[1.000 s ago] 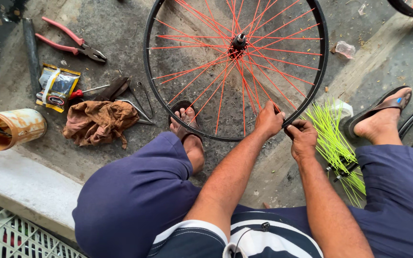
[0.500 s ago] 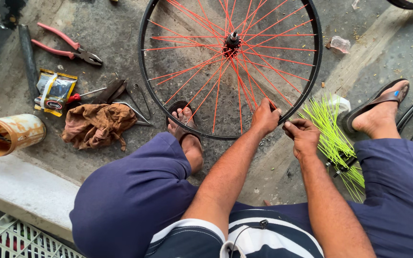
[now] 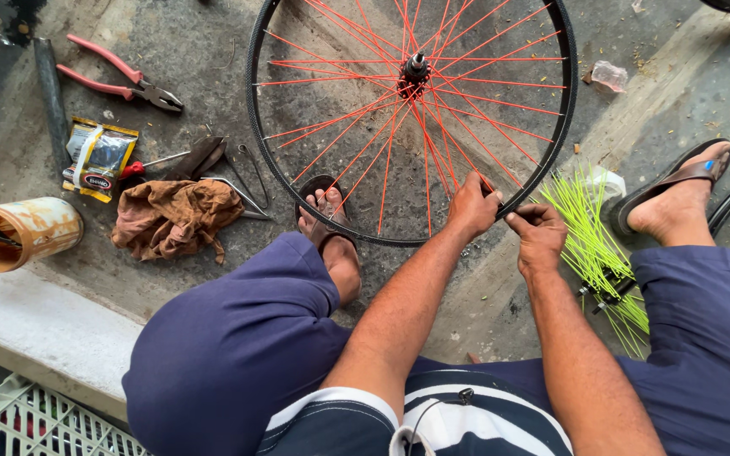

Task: The person sits on the ground and laces a bicycle wheel with red spokes. They insert the spokes into the rim and hub, adjusting them by hand to ensure proper alignment.

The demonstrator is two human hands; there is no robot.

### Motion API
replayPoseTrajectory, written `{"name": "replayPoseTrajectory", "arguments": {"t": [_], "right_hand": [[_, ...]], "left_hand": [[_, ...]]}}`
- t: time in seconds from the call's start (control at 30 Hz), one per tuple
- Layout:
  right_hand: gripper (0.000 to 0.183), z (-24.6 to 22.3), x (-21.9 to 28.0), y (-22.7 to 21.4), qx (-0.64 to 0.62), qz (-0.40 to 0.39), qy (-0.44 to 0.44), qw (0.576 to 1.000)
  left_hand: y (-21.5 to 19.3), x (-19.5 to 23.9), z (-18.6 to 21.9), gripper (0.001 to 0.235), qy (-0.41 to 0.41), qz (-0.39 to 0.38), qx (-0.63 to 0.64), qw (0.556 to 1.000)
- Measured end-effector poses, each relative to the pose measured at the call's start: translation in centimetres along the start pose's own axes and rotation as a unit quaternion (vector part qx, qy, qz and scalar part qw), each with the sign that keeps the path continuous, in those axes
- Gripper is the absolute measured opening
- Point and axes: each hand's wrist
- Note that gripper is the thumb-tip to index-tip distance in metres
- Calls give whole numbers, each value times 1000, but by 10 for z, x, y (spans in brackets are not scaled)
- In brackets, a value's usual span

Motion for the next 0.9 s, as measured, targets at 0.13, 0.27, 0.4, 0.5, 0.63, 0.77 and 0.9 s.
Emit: {"name": "replayPoseTrajectory", "arguments": {"t": [0.13, 0.27, 0.4, 0.5, 0.63, 0.77, 0.9], "right_hand": [[30, -3, 3, 5, -16, 5, 13, 1000], [28, -9, 6, 9, 25, -6, 18, 1000], [26, -16, 6, 11, 28, -49, -34, 998], [23, -18, 6, 10, 92, -48, -45, 994], [23, -10, 7, 8, 102, -33, -63, 992], [19, -3, 3, 7, 30, -16, 2, 999], [20, -2, 1, 4, 39, -39, 6, 998]], "left_hand": [[-1, 1, 0, 30, -3, -4, -2, 1000], [-1, 1, 1, 29, -3, -7, -2, 1000], [-3, 1, 2, 29, -8, -10, -3, 1000], [-2, 0, 2, 29, -5, -7, 0, 1000], [-1, 0, -1, 29, 4, -5, -3, 1000], [0, -3, -3, 32, 6, -16, -9, 1000], [2, 0, -1, 39, 23, -27, 43, 998]]}}
Point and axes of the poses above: each hand's wrist, its own x-axis away from the middle knuckle, its own y-axis out of the palm, z = x × y, and after that the axes turned 1 degree about -y, right-handed
